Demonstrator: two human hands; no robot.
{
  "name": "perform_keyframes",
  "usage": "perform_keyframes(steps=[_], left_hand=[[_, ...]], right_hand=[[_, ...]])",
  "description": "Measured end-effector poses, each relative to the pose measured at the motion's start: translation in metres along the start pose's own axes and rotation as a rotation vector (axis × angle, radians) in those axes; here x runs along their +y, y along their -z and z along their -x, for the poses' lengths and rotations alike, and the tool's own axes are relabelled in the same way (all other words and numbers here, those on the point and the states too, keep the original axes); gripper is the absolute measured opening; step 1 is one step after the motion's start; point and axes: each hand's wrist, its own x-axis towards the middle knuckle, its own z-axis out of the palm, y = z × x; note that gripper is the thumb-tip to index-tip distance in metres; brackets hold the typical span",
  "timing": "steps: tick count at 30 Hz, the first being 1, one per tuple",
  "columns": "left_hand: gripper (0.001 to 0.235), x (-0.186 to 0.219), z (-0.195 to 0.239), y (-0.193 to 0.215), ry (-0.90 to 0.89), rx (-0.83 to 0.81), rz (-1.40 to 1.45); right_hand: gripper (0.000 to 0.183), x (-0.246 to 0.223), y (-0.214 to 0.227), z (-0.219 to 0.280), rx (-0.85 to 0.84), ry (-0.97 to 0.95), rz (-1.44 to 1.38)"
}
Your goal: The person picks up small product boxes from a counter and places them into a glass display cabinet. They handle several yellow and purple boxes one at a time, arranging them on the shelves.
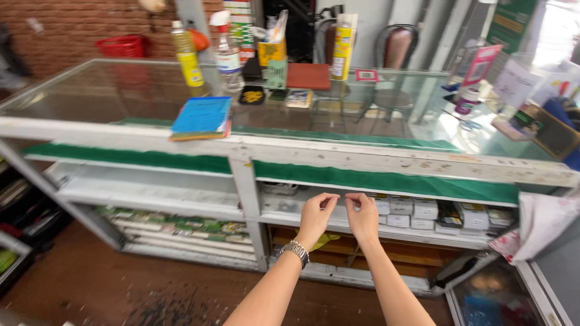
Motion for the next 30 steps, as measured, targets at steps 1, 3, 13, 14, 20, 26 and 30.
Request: perform_keyframes(steps=[1,3,13,14,20,26,30], left_hand=[[0.024,0.004,0.008,0.008,0.031,0.028,-0.003],[0.024,0.01,0.026,0.026,0.095,0.084,-0.006],[0.023,0.034,0.144,0.126,0.019,0.38,0.004],[0.024,0.039,0.156,0.138,0.022,0.414,-0.009],[0.025,0.064,0.228,0.217,0.122,0.589,-0.037],[0.025,0.076,0.303,0.289,0.104,0.777,-0.105],[0.026,0.083,0.355,0.334,0.097,0.863,-0.148]], right_hand=[[0.019,-0.009,-0.002,0.006,-0.021,0.011,-0.011],[0.019,-0.028,-0.006,0.02,-0.066,0.031,-0.033],[0.019,-0.125,-0.041,0.122,-0.312,0.127,-0.129],[0.02,-0.136,-0.046,0.133,-0.336,0.135,-0.151],[0.02,-0.201,-0.08,0.203,-0.494,0.232,-0.209],[0.02,-0.261,-0.116,0.277,-0.65,0.251,-0.275],[0.019,-0.301,-0.138,0.328,-0.71,0.335,-0.295]])
